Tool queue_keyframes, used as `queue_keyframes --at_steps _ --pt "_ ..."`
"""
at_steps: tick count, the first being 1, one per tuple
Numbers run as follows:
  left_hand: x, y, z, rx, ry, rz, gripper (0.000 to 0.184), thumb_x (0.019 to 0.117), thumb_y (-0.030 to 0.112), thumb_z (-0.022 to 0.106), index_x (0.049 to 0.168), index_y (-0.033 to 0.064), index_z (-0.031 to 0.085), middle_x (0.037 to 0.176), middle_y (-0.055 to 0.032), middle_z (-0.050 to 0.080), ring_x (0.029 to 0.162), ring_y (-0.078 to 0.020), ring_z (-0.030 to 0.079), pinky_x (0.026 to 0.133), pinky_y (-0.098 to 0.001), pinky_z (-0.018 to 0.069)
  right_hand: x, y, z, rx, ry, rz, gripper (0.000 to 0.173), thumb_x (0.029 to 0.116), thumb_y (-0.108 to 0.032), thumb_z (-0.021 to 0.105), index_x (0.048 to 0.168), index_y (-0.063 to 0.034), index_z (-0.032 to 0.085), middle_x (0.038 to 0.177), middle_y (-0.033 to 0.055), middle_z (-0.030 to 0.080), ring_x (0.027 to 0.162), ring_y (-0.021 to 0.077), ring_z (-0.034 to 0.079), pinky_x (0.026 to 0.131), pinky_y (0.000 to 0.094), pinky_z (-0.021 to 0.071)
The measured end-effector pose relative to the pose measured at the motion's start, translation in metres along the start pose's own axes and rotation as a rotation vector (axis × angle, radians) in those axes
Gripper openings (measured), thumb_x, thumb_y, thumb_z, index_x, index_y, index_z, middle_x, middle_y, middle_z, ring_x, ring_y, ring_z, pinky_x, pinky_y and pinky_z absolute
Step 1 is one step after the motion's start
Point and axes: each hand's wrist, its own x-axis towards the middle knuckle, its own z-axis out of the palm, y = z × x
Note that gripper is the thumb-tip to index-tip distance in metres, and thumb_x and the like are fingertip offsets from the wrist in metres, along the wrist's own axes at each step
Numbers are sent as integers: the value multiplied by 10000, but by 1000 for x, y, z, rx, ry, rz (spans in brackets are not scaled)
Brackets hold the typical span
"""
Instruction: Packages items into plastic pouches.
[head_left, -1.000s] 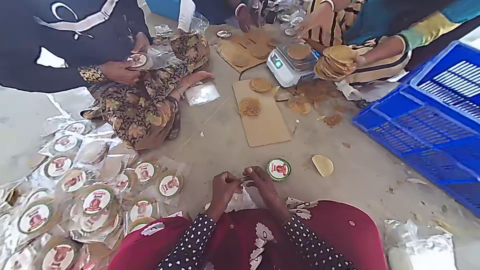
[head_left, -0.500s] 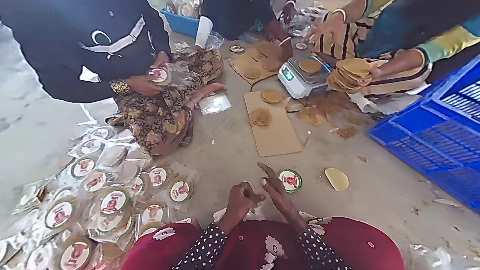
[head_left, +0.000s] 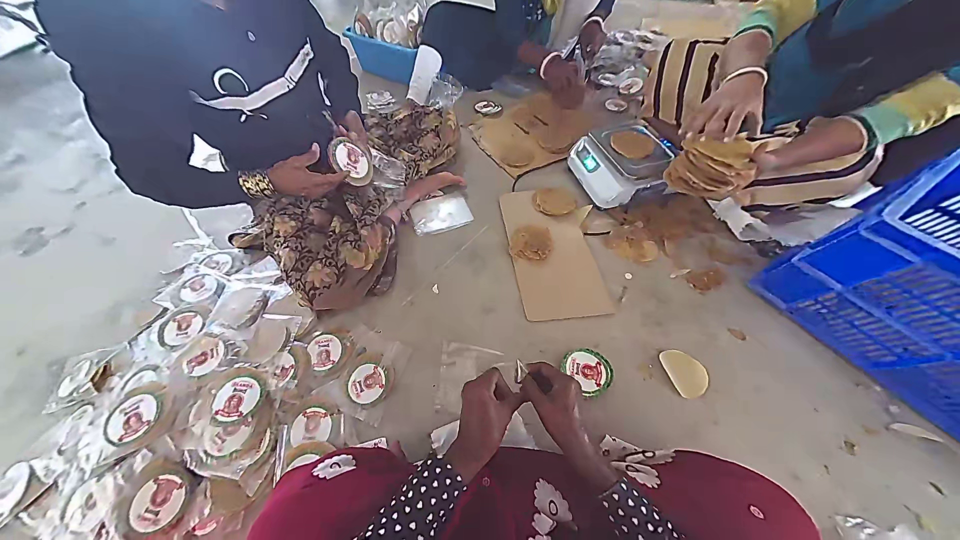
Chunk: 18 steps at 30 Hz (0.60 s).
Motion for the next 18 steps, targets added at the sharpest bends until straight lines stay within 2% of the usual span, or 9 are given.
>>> queue_keyframes --at_steps 3,6,8,10,11,13,15,16,18 --pt "9 3 -9 -31 51 -71 289 878 170 791 861 -67 627 718 -96 617 612 -157 592 621 -336 530 9 1 -14 -21 -13 46 185 964 -120 637 1093 -19 723 886 71 742 737 147 705 713 346 598" --pt "13 -2 -7 66 172 50 131 918 77 672 952 -41 629 694 -64 586 574 -121 555 566 -285 497 10 -4 -20 -49 32 13 202 938 -109 678 1113 -13 707 948 86 740 796 152 714 748 334 601" --pt "13 -5 -4 93 198 132 140 945 73 620 1028 -29 669 621 -15 536 510 -78 488 512 -238 447 -2 -18 -17 -74 84 -142 237 922 -61 674 1146 17 688 1053 121 719 896 167 713 812 309 603" --pt "12 -6 -4 130 195 182 172 938 70 598 1043 -26 696 582 -14 525 486 -97 476 501 -264 447 -19 -35 -7 -48 147 -350 179 911 -17 654 1076 20 714 1034 121 727 889 146 719 817 280 611" --pt "11 -6 -5 134 190 187 177 940 73 601 1050 -24 701 588 -17 536 490 -101 486 504 -270 458 -28 -42 0 5 130 -383 186 921 -2 628 1086 23 711 1051 119 725 920 133 718 841 266 610" --pt "10 -4 -6 143 198 171 169 959 87 611 1043 -20 711 614 -35 593 509 -114 530 528 -284 491 -42 -50 9 127 19 -250 317 956 -36 594 1250 77 632 1189 175 682 1068 169 696 939 283 585" --pt "11 -2 -5 164 242 187 174 972 112 608 1030 -11 717 623 -30 575 512 -107 506 521 -270 470 -42 -56 8 282 -118 -9 530 1008 -186 601 1437 101 478 1377 241 589 1254 219 621 1050 319 523" --pt "10 1 -5 171 241 191 179 973 116 605 1032 -9 719 653 -45 604 537 -123 541 540 -291 498 -39 -59 6 390 -176 114 586 1016 -263 587 1466 87 449 1405 230 568 1276 210 594 1068 329 502" --pt "3 9 -6 174 199 198 184 961 102 602 1031 -18 723 765 -105 697 644 -197 667 623 -385 581 -29 -64 5 610 -251 269 595 1042 -410 477 1432 40 484 1347 155 603 1215 161 609 1046 344 518"
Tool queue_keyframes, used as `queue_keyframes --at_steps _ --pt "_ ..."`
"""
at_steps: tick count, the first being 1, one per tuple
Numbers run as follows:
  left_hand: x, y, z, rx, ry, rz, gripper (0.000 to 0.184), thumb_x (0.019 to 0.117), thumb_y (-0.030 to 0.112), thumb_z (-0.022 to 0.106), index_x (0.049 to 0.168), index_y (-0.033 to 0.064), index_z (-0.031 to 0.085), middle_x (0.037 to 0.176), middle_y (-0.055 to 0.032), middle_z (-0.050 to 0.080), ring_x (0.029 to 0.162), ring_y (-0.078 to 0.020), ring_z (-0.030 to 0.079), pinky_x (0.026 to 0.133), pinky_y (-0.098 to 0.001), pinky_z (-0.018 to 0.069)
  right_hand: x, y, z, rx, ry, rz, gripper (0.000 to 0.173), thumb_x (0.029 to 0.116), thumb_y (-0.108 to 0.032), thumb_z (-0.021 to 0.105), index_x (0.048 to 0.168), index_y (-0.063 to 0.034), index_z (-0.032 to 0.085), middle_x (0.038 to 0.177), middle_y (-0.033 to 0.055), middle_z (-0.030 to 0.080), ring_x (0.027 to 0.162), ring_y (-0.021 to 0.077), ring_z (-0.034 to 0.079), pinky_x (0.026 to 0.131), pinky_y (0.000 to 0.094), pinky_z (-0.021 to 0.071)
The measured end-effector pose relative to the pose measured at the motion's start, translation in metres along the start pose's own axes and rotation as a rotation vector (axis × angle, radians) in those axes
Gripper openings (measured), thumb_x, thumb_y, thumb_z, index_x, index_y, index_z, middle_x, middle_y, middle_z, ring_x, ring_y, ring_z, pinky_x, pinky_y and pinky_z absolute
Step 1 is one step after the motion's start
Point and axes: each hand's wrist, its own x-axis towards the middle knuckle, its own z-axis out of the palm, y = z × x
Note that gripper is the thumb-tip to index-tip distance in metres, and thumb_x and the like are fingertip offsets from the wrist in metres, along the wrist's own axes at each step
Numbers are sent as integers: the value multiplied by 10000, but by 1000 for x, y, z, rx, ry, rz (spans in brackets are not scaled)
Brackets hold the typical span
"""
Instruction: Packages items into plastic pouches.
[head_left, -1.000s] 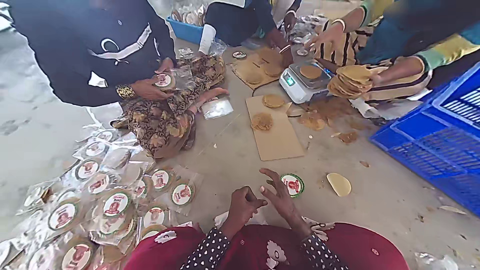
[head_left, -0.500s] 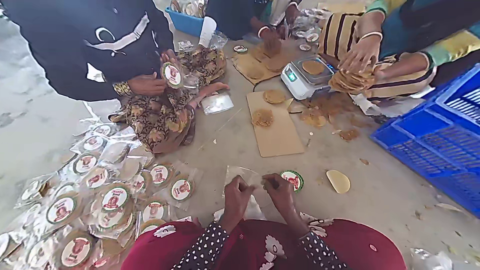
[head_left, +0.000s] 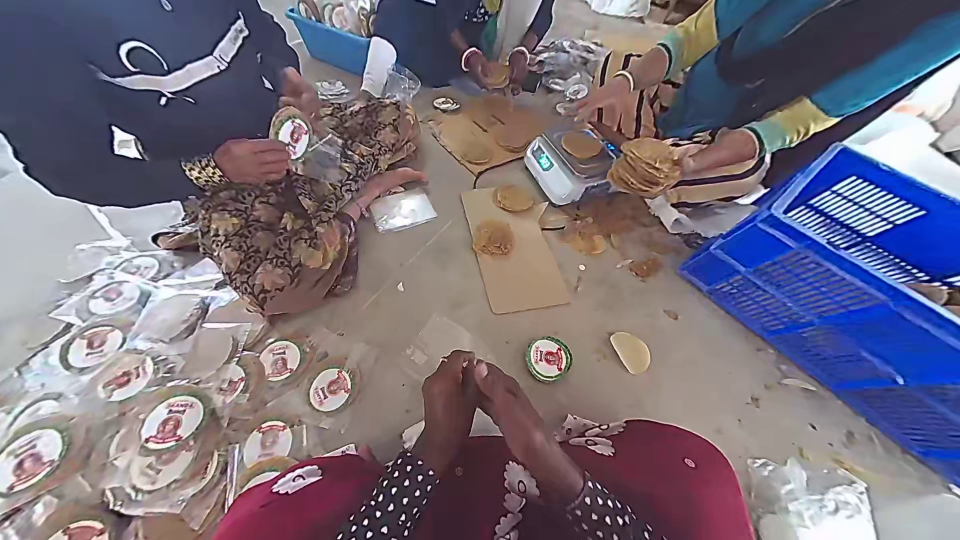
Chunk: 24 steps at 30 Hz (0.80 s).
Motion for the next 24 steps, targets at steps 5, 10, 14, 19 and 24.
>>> queue_keyframes --at_steps 5,10,14,19,24 --pt "-19 16 9 6 73 286 174 944 47 573 953 -61 709 761 -154 709 653 -233 710 613 -367 602 33 -6 3 338 -31 -14 682 1091 -451 162 1594 5 232 1535 224 442 1337 238 530 1053 418 486" --pt "5 -2 -7 52 94 130 196 974 72 558 980 -71 691 772 -157 685 654 -233 678 621 -392 583 22 -51 5 58 -49 261 402 1138 -219 313 1316 45 558 1156 125 663 991 122 649 889 281 526" --pt "18 -15 -7 92 192 31 169 968 60 568 975 -55 691 654 -88 594 520 -120 519 516 -265 456 48 -42 -80 -426 116 -13 178 1001 -74 621 1124 42 676 939 104 727 778 144 704 724 312 601" --pt "20 -11 -7 123 116 -50 164 965 48 568 1004 -58 687 669 -100 598 546 -163 547 536 -321 476 74 -26 -157 -1231 303 391 468 908 -352 761 1239 -35 668 1248 199 669 1203 351 616 1036 539 453" --pt "20 -15 -7 122 116 -71 167 964 55 576 1013 -58 688 655 -82 578 542 -131 521 534 -289 455 87 6 -182 -1035 323 475 399 861 -262 802 1141 5 706 1229 209 655 1178 330 597 1029 522 441"
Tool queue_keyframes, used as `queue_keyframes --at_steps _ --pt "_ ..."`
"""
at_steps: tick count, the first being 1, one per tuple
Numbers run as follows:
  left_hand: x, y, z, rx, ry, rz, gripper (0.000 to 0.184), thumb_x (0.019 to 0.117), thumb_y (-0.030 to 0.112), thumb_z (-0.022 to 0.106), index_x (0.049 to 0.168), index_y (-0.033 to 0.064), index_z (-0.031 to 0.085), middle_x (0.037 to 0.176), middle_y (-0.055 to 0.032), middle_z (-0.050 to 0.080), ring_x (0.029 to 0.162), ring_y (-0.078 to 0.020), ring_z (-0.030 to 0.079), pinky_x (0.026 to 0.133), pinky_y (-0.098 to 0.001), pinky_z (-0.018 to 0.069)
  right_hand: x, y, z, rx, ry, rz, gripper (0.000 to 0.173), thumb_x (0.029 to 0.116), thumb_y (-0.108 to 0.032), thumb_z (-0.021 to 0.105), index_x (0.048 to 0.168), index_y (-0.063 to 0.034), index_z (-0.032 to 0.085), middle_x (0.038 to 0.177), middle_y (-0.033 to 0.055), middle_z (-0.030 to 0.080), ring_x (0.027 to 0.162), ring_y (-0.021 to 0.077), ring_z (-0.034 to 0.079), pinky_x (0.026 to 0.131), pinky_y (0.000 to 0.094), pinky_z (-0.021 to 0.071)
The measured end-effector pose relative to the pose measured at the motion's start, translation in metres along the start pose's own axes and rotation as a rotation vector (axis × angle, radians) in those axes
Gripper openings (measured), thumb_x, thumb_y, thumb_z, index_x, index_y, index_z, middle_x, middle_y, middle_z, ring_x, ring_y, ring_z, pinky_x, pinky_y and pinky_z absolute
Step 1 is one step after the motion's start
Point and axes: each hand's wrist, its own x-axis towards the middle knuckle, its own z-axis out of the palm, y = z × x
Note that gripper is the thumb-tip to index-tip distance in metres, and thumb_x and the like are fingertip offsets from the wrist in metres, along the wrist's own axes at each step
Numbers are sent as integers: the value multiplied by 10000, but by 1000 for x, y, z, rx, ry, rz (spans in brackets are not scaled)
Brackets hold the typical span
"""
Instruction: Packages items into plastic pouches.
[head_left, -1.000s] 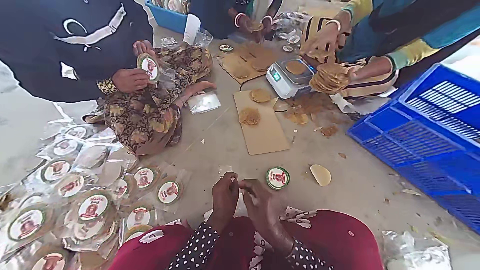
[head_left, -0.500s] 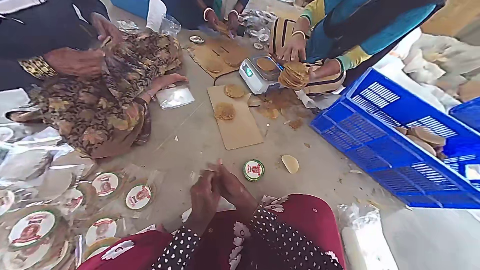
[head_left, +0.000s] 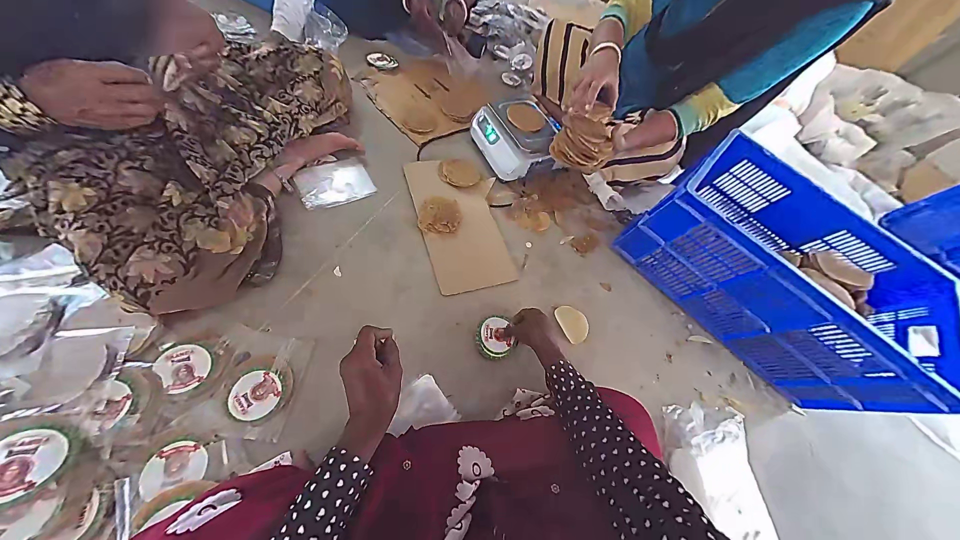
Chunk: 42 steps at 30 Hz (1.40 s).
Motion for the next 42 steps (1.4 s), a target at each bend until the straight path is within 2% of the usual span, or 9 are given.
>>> queue_keyframes --at_steps 4,14,21,25,31,33,36,39,42 --pt "0 -1 0 -14 -5 -9 166 968 60 573 1008 -57 684 650 -62 561 538 -92 493 530 -251 427 36 30 17 147 100 50 289 855 -245 814 1042 -38 741 981 130 703 863 237 646 825 450 526" --pt "1 0 -2 -53 0 -40 166 980 53 574 1021 -66 682 655 -60 563 539 -71 484 532 -233 421 23 32 7 380 292 3 201 982 -210 686 1074 -44 751 931 111 721 776 198 629 734 401 506" --pt "-3 1 -1 -67 -8 -40 166 962 65 583 1016 -50 690 635 -62 571 514 -125 519 510 -292 464 28 -26 -18 597 395 -169 252 1016 -105 580 1219 37 630 936 135 718 723 178 659 678 356 534" --pt "-2 0 2 -99 -15 -90 149 958 76 592 1007 -28 687 633 -24 550 505 -79 491 497 -239 443 30 -110 -55 575 253 -171 283 1028 -31 558 1284 76 616 1157 225 687 983 285 672 927 425 519" --pt "6 -3 8 -181 -3 -176 140 940 90 594 980 -4 690 615 34 532 479 8 442 464 -154 392 126 -180 -59 317 198 -271 279 1036 -110 576 1266 30 651 1233 218 672 1109 324 655 1003 487 483" --pt "8 -4 11 -206 -7 -206 130 937 95 600 976 12 692 601 55 532 465 30 433 448 -137 382 181 -181 -36 238 362 -390 249 986 -154 646 1133 36 710 1121 242 698 1019 372 683 917 548 531" --pt "7 -5 14 -243 -17 -234 122 935 84 600 968 5 686 604 55 526 467 40 426 449 -124 378 152 -217 -63 -63 128 -262 480 1029 -215 594 1417 56 513 1472 266 514 1384 390 495 1128 539 396" --pt "6 -7 17 -268 -25 -255 109 923 72 611 964 12 693 608 55 535 465 46 435 443 -115 385 195 -211 -41 -121 351 -592 801 837 -253 825 1477 64 461 1417 339 524 1326 517 496 1065 687 406" --pt "5 -5 18 -280 -34 -265 104 926 71 611 958 14 692 616 58 531 475 54 427 449 -103 377 188 -234 -59 -377 58 -551 987 858 -226 825 1614 -35 219 1465 301 499 1331 486 511 1055 669 419"
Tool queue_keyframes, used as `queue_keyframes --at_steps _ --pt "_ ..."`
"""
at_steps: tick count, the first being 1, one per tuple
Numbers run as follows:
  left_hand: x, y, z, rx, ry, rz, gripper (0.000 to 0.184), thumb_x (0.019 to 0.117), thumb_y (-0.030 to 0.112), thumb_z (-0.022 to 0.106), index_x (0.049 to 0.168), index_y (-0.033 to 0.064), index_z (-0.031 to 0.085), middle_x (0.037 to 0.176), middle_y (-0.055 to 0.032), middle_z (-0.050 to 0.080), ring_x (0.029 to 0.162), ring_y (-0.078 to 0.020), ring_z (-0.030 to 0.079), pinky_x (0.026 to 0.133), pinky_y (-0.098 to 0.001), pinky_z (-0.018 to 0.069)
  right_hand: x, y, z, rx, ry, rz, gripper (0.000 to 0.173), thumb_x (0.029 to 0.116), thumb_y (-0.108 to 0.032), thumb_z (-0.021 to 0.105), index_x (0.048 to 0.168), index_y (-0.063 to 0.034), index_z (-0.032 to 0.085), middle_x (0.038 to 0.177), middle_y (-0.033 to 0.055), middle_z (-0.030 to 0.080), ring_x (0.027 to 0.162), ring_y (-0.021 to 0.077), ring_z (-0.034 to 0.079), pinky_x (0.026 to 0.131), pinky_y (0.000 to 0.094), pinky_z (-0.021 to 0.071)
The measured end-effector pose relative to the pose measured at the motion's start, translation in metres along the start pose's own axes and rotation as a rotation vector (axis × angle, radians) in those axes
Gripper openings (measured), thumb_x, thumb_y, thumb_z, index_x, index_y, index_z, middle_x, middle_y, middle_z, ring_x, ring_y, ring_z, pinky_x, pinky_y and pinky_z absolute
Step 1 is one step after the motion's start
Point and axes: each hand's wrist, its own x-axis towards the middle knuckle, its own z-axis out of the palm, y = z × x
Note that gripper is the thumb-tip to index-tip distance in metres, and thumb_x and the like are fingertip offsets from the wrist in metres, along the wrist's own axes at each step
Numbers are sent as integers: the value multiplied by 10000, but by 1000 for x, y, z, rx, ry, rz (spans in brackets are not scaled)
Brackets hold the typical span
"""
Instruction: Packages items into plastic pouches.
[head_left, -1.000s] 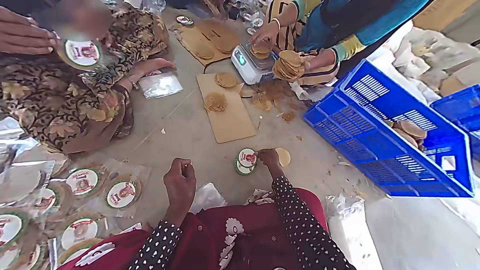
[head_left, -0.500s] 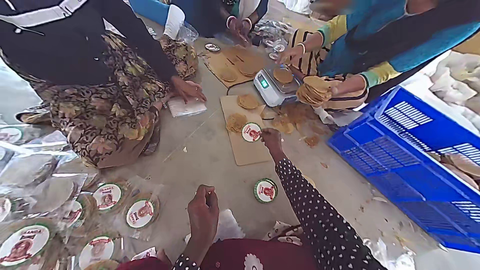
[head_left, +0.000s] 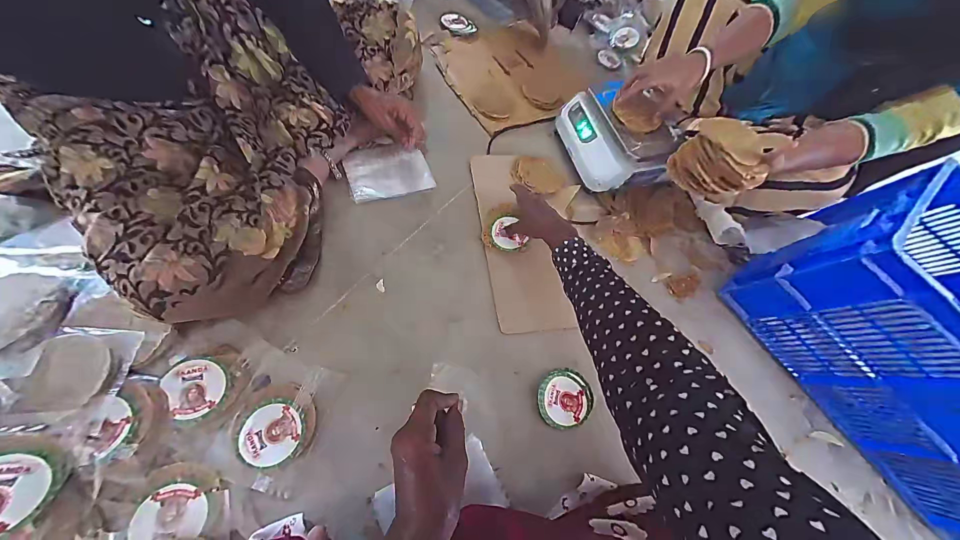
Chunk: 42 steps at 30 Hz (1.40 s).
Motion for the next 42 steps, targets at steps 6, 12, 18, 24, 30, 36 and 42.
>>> queue_keyframes --at_steps 6,12,18,24,30,36,42 --pt "1 -4 -1 -13 20 24 98 927 62 608 959 8 684 620 55 531 466 43 437 433 -116 394 25 13 22 -35 14 32 901 683 -273 937 1435 -5 519 1347 334 545 1239 504 548 968 672 475" --pt "2 -2 -4 12 31 39 111 939 84 615 964 5 688 638 41 556 489 41 458 460 -116 407 -25 7 37 -19 74 36 785 662 -296 954 1294 9 602 1281 306 571 1149 470 598 901 617 520" --pt "3 -2 -7 13 54 78 114 947 87 602 966 9 684 652 35 559 506 26 459 478 -129 398 -109 -43 52 -96 197 -10 441 851 -134 783 1257 -67 626 969 246 709 915 480 689 748 657 524" --pt "3 0 -11 43 53 55 128 960 94 591 983 4 680 640 18 550 503 -9 464 486 -169 409 -132 -46 61 -172 93 -63 208 979 -149 659 1159 -45 672 983 235 704 941 460 688 756 634 533" --pt "9 2 -17 9 69 -24 122 959 82 612 999 -10 682 637 9 544 511 -24 471 503 -185 417 -150 -16 64 352 487 39 243 932 -154 732 1137 -27 699 951 215 717 896 397 701 798 620 534" --pt "10 4 -19 16 46 -70 125 972 90 609 1017 -4 678 644 9 550 517 -39 481 511 -204 425 -161 -11 90 137 403 138 287 914 -253 760 1128 -65 725 961 222 731 953 442 699 834 649 512" --pt "13 8 -19 -11 48 -106 124 963 78 616 1019 -11 681 645 5 545 521 -39 485 513 -206 428 -164 -1 98 604 693 192 465 792 -192 875 1155 18 676 978 222 713 930 356 699 847 572 542"
